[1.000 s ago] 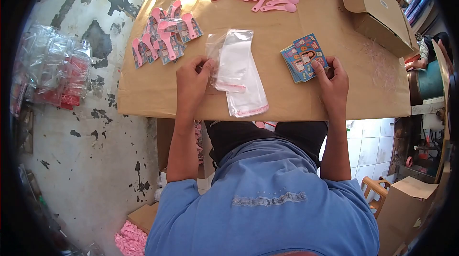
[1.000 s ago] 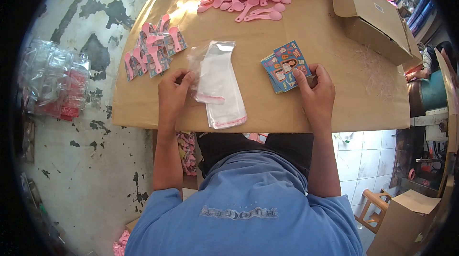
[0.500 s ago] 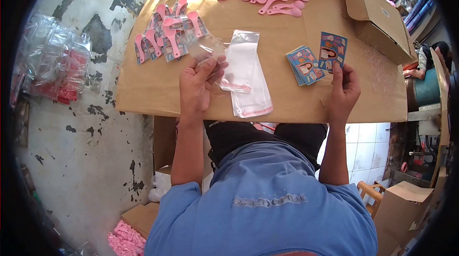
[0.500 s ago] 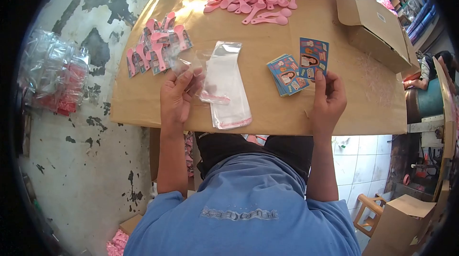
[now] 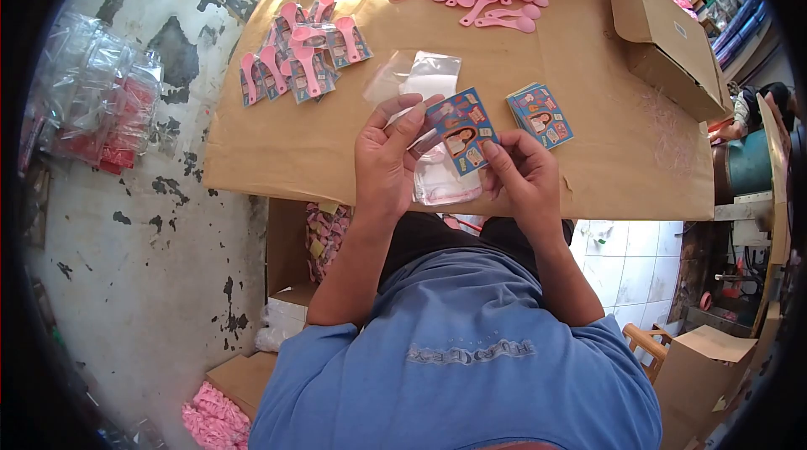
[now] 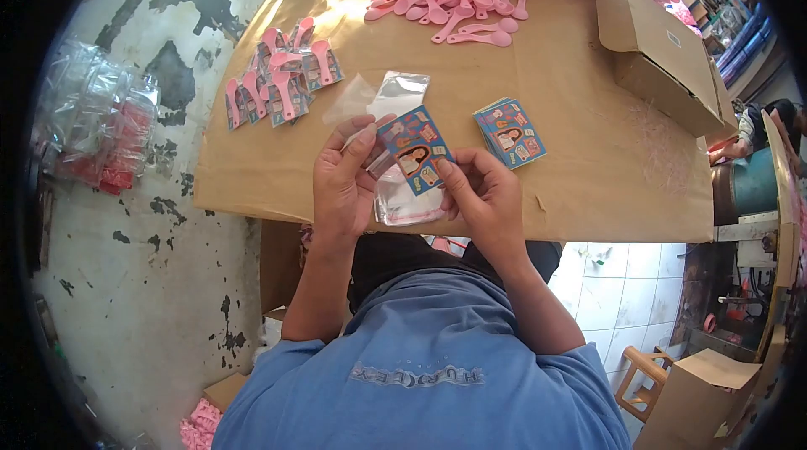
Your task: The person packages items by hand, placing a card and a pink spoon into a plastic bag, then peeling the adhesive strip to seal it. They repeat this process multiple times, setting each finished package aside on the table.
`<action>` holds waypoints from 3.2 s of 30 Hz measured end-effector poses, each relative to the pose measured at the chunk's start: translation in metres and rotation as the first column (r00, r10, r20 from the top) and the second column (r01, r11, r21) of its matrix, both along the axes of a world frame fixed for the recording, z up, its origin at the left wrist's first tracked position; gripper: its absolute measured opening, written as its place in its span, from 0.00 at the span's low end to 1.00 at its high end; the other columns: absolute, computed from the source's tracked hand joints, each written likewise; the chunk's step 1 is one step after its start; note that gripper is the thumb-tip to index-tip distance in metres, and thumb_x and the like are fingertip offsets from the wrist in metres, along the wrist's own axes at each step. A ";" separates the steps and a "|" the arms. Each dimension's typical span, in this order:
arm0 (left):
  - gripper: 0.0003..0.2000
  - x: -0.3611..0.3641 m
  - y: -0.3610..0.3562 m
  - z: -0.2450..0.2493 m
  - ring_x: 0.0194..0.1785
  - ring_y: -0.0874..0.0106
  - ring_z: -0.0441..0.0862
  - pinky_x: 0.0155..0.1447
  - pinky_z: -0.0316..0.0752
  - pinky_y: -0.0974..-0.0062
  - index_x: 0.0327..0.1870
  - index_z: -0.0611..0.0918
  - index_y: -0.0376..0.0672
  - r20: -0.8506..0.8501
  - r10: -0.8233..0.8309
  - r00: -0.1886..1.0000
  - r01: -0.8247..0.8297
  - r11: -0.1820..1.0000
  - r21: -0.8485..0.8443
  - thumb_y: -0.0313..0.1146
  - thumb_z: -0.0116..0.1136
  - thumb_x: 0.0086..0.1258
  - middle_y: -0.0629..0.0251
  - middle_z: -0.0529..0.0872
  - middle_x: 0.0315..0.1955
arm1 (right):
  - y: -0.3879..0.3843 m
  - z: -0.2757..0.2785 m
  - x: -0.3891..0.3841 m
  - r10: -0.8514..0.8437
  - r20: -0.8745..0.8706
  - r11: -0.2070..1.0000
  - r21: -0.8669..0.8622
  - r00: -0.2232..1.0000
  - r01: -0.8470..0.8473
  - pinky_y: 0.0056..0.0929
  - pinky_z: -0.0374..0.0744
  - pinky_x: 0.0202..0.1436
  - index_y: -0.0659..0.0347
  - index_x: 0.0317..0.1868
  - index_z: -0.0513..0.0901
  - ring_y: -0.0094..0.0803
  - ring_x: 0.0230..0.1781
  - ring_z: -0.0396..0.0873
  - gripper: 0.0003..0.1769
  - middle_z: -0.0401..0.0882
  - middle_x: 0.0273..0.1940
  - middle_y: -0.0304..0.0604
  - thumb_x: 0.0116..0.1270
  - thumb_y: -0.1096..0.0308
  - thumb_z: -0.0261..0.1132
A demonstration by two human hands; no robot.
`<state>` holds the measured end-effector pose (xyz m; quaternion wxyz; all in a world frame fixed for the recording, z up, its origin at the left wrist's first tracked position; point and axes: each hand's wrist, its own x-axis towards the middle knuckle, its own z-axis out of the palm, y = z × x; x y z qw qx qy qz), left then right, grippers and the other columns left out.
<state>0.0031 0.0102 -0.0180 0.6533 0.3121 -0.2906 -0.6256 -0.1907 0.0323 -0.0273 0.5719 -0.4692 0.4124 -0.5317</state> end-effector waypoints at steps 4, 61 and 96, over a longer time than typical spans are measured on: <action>0.12 -0.005 0.002 -0.002 0.57 0.68 0.89 0.61 0.87 0.66 0.59 0.82 0.38 -0.006 0.001 1.000 -0.001 0.999 0.039 0.29 0.62 0.80 0.53 0.90 0.53 | 0.000 -0.002 -0.001 -0.037 0.049 0.999 0.019 0.998 0.036 0.17 0.76 0.26 0.68 0.48 0.83 0.17 0.24 0.79 0.11 0.83 0.29 0.36 0.79 0.67 0.68; 0.29 -0.047 0.010 0.004 0.53 0.67 0.82 0.60 0.83 0.60 0.82 0.58 0.42 -0.317 -0.225 0.921 0.156 0.961 -0.230 0.32 0.50 0.84 0.60 0.80 0.46 | 0.003 -0.011 0.029 -0.097 0.188 0.992 -0.067 0.977 0.111 0.16 0.78 0.38 0.58 0.44 0.70 0.16 0.38 0.76 0.17 0.78 0.41 0.36 0.71 0.72 0.75; 0.26 0.026 0.018 0.002 0.45 0.73 0.81 0.57 0.80 0.69 0.71 0.76 0.46 -0.459 0.121 0.880 -0.098 0.992 0.073 0.54 0.55 0.83 0.63 0.83 0.45 | -0.099 0.069 -0.041 -0.213 -0.746 0.835 -0.474 0.631 -0.278 0.41 0.80 0.50 0.62 0.52 0.87 0.41 0.50 0.83 0.13 0.85 0.52 0.49 0.68 0.70 0.69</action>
